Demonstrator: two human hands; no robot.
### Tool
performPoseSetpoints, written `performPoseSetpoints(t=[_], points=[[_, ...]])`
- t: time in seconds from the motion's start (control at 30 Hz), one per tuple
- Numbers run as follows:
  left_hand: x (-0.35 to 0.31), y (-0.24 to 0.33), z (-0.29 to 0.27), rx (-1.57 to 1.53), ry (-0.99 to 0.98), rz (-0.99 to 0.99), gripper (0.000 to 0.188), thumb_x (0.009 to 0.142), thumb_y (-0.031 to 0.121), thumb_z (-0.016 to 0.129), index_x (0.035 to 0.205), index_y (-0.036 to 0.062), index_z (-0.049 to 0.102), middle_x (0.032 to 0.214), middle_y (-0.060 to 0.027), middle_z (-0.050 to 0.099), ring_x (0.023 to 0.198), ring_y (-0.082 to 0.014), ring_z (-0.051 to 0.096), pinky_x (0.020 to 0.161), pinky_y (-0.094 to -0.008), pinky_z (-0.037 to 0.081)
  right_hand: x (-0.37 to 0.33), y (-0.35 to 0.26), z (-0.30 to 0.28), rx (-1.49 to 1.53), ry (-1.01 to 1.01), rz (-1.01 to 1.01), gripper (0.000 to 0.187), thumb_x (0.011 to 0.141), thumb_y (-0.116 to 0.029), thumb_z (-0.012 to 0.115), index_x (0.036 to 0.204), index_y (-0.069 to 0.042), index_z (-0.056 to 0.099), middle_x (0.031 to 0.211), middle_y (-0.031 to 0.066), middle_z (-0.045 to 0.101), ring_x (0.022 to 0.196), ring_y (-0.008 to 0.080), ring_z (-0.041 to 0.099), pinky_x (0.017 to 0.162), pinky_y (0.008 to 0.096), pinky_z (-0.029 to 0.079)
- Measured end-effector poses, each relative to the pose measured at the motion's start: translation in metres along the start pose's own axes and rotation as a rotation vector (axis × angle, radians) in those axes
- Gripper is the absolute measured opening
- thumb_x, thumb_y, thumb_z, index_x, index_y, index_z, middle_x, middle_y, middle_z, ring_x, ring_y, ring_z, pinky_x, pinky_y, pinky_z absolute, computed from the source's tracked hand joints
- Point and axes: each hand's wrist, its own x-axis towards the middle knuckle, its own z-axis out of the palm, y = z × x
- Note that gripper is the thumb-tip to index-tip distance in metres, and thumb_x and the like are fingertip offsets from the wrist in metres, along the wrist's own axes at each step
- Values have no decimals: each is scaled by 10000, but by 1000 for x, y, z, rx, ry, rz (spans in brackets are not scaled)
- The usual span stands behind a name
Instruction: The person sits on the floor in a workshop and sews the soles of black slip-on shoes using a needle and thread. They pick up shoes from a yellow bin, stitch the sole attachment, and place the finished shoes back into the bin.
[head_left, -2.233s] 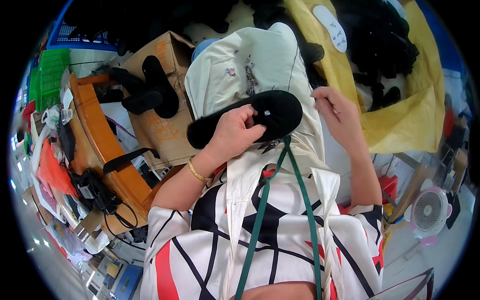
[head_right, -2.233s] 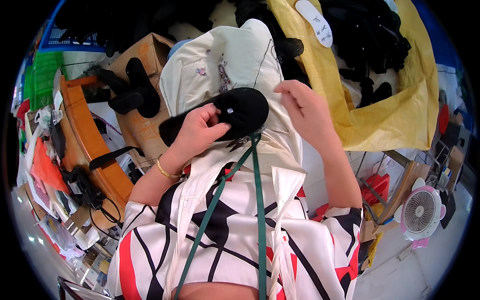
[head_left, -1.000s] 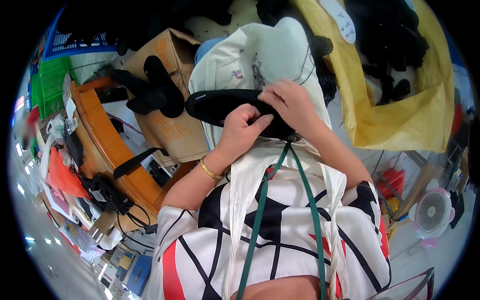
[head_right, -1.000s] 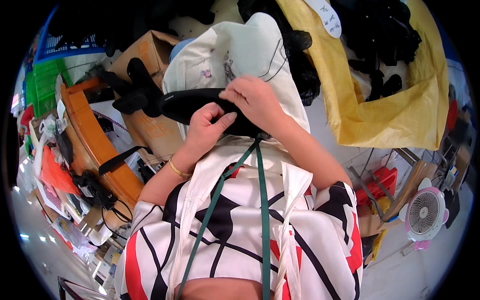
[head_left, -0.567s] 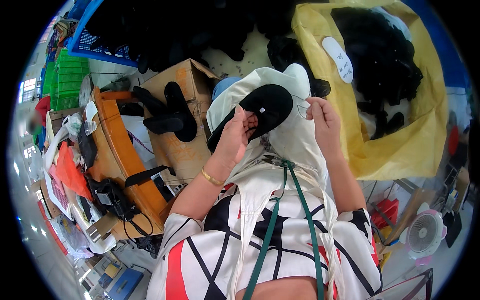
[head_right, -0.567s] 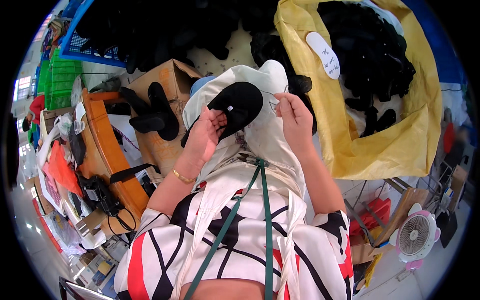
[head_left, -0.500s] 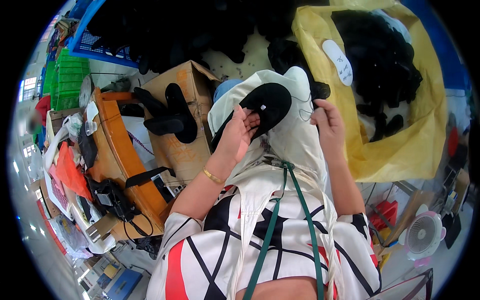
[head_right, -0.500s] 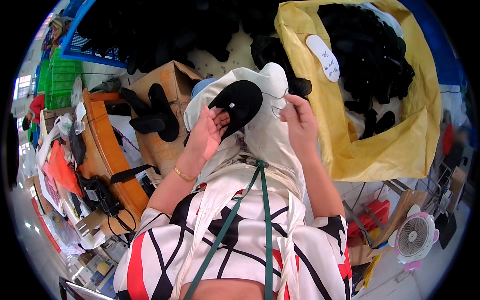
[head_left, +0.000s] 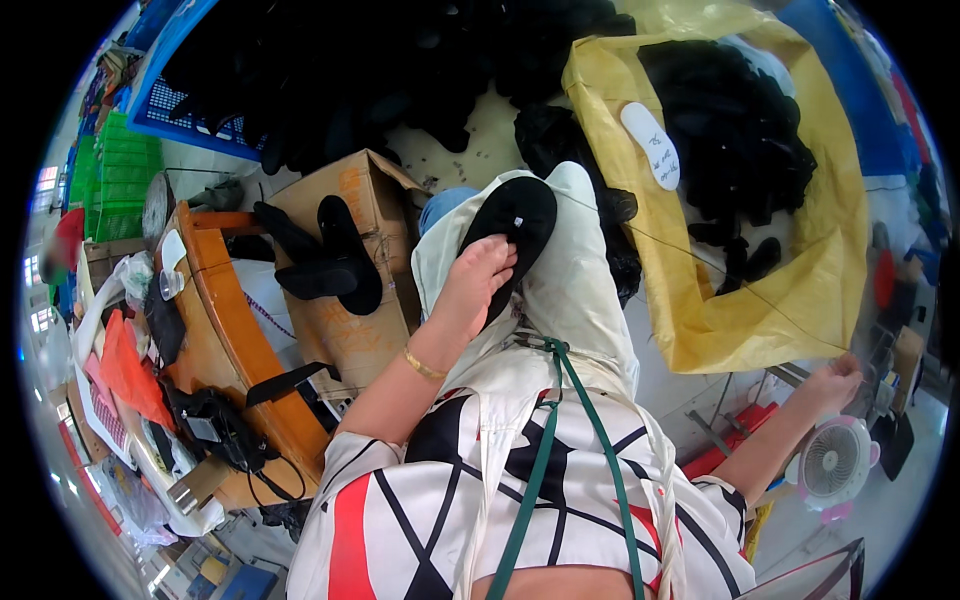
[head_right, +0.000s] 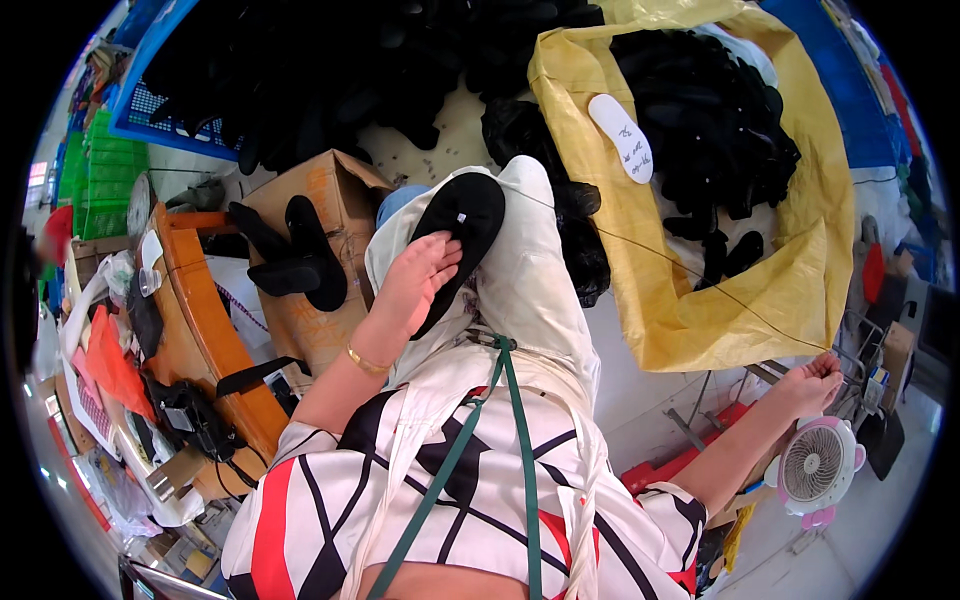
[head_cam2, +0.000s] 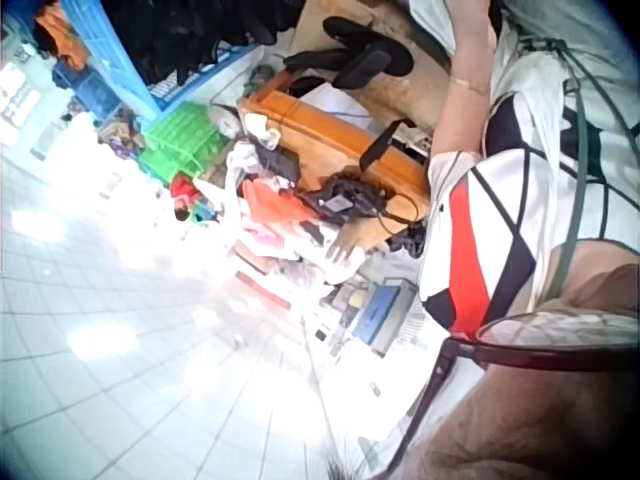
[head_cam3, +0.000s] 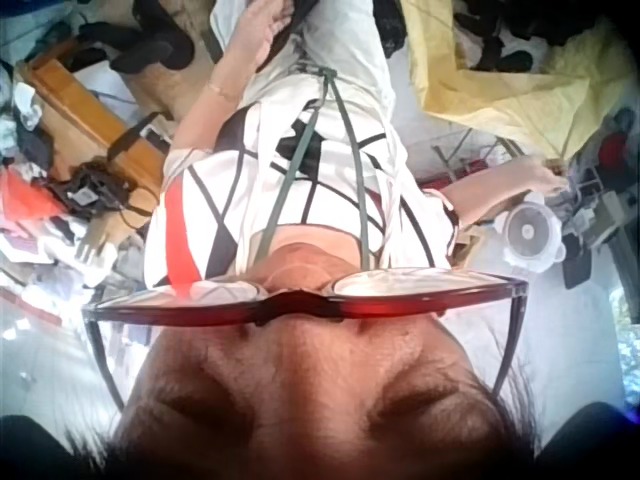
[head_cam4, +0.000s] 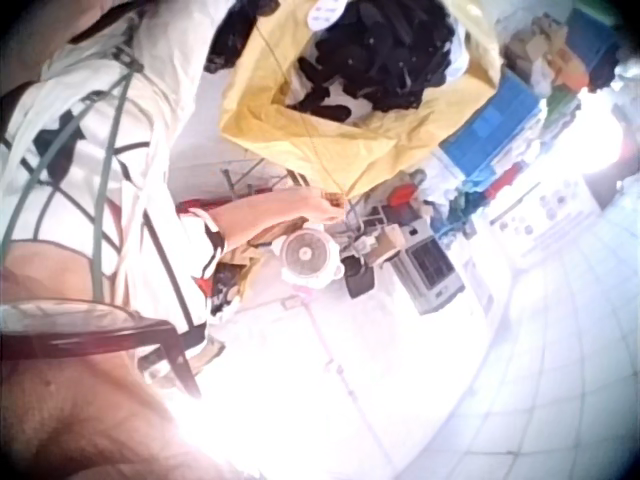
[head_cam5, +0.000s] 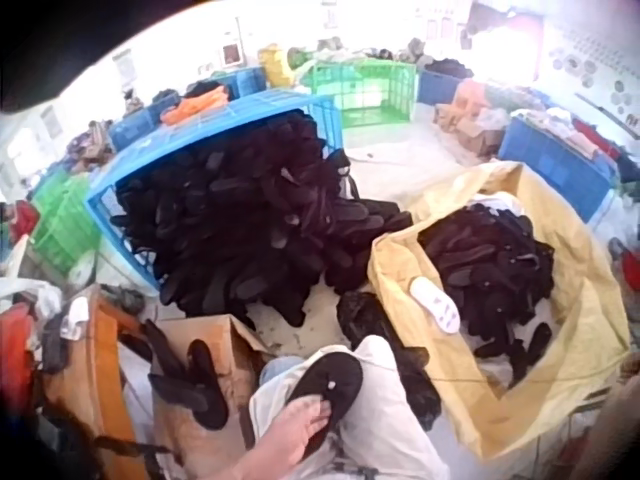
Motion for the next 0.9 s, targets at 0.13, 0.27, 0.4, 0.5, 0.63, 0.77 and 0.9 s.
performPoseSetpoints(t=[0.13,0.27,0.4,0.5,0.63,0.77,0.9], points=[[-17,-3,6,416,-26,457,296,954,58,543,1246,14,523,1154,-51,592,1035,-112,554,933,-259,439,-44,-51,61,-80,-134,189,92,914,-86,580,947,-19,634,855,54,649,728,141,600,673,225,486],[-40,33,59,310,-393,354,319,926,41,589,1240,44,535,926,25,552,784,-45,522,705,-199,446,-206,-148,204,-18,-710,571,90,923,-79,603,1001,-69,646,1123,40,636,733,63,554,601,204,440],[-38,47,83,-20,-576,227,294,969,121,569,1250,51,522,940,-48,628,856,-128,628,760,-249,522,-283,-184,268,333,-1251,597,95,889,-22,653,967,-71,678,1269,63,574,673,12,515,570,179,418],[-33,52,74,-123,-600,198,262,976,167,569,1215,64,536,934,-35,624,818,-122,630,739,-247,533,-301,-198,292,562,-1290,771,81,918,-32,621,980,-37,672,1256,88,572,792,60,571,696,212,473],[-28,56,50,-151,-502,277,163,986,197,559,1055,59,609,796,-34,618,665,-119,615,599,-242,528,-316,-204,303,664,-1452,1060,158,969,-91,575,1097,-16,631,1153,54,613,747,65,576,614,204,474],[-38,106,12,21,-124,719,218,986,217,553,854,48,594,631,-15,543,491,-83,508,418,-206,430,-315,-216,289,288,-1458,738,190,969,-156,592,1115,-41,629,861,3,630,662,25,542,587,188,444],[-84,224,-80,-164,530,1321,173,964,136,525,955,-16,606,720,-30,507,642,-82,485,616,-190,447,-344,-161,240,-52,-1757,759,321,939,-305,623,1074,-15,638,804,23,649,609,84,567,587,258,482]])
